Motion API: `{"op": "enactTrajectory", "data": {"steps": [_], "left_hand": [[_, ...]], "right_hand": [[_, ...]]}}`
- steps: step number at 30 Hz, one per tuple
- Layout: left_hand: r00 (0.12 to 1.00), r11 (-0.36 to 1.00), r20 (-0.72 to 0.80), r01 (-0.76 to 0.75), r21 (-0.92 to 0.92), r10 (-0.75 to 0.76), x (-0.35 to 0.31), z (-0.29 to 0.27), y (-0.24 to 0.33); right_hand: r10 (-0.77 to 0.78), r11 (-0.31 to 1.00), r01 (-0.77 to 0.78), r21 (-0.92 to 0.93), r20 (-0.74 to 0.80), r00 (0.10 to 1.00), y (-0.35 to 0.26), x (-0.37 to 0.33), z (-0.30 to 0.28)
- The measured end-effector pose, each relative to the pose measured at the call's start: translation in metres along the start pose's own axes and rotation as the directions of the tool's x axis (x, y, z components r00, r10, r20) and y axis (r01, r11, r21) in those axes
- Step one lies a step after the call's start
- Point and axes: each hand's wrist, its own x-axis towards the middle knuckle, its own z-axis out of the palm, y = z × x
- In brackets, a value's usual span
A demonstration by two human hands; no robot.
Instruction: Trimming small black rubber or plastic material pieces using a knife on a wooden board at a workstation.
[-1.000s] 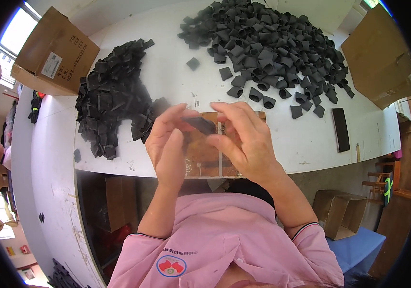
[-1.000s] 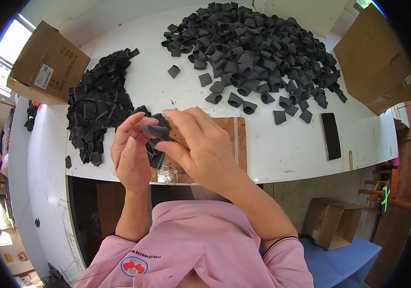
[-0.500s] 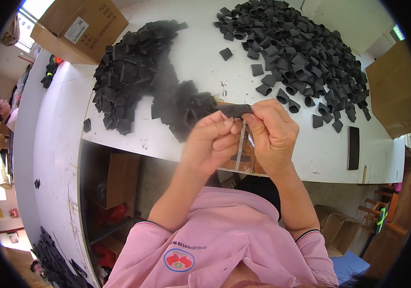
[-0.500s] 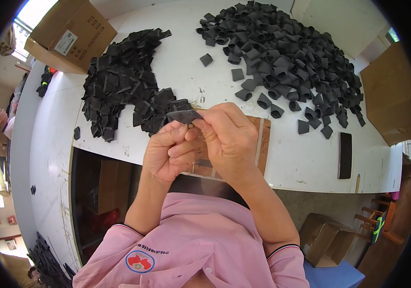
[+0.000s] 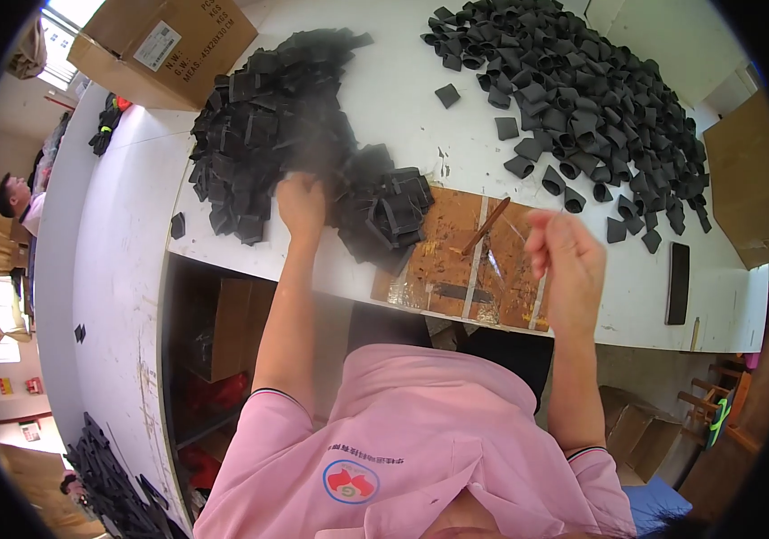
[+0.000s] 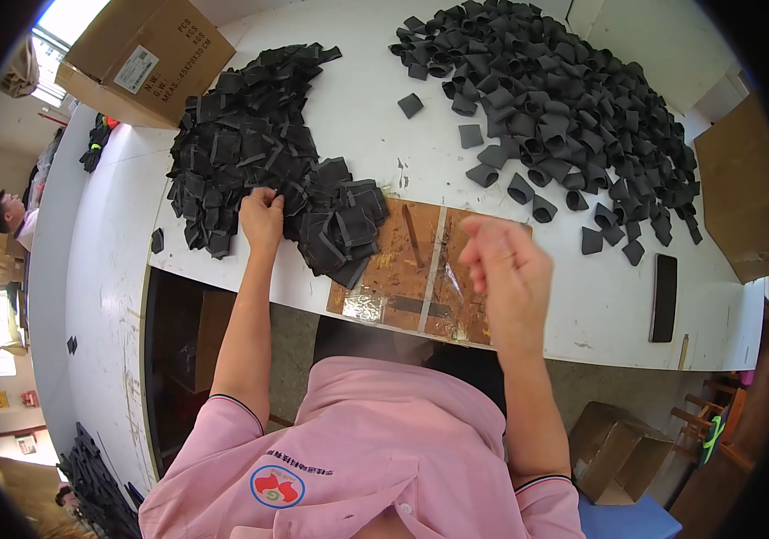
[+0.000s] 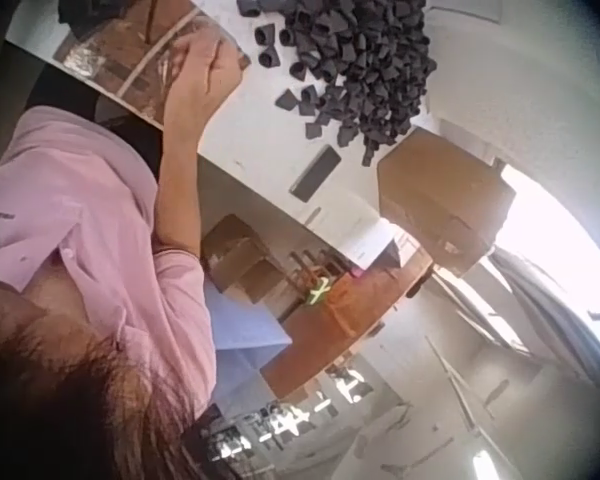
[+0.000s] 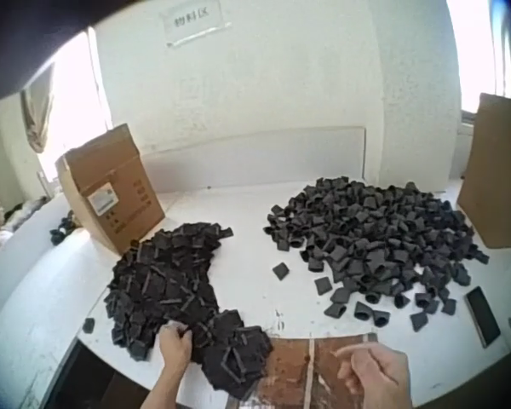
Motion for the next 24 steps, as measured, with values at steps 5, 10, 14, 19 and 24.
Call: {"op": "enactTrajectory", "data": {"steps": [5, 10, 14, 19, 24], "left_hand": [[0.991, 0.955, -0.119, -0.099, -0.279, 0.068, -0.026, -0.039, 0.039], [0.781, 0.378, 0.591, 0.495, -0.782, 0.199, -0.087, -0.077, 0.093], [0.79, 0.33, 0.597, 0.532, -0.779, 0.137, -0.124, -0.085, 0.128], [0.781, 0.117, 0.619, 0.609, -0.784, 0.084, -0.134, -0.09, 0.135], [0.681, 0.126, 0.721, 0.71, -0.693, 0.129, -0.127, -0.088, 0.14]], "right_hand": [[-0.165, 0.937, 0.226, -0.267, 0.231, 0.959, 0.017, -0.03, 0.019], [-0.235, 0.864, 0.315, -0.393, 0.239, 0.942, 0.01, -0.031, 0.05], [-0.466, 0.676, 0.505, -0.536, 0.219, 0.857, 0.024, -0.028, 0.047], [-0.713, 0.36, 0.675, -0.644, 0.277, 0.644, 0.026, -0.029, 0.038], [-0.712, 0.151, 0.707, -0.691, 0.42, 0.563, 0.027, -0.032, 0.03]]}}
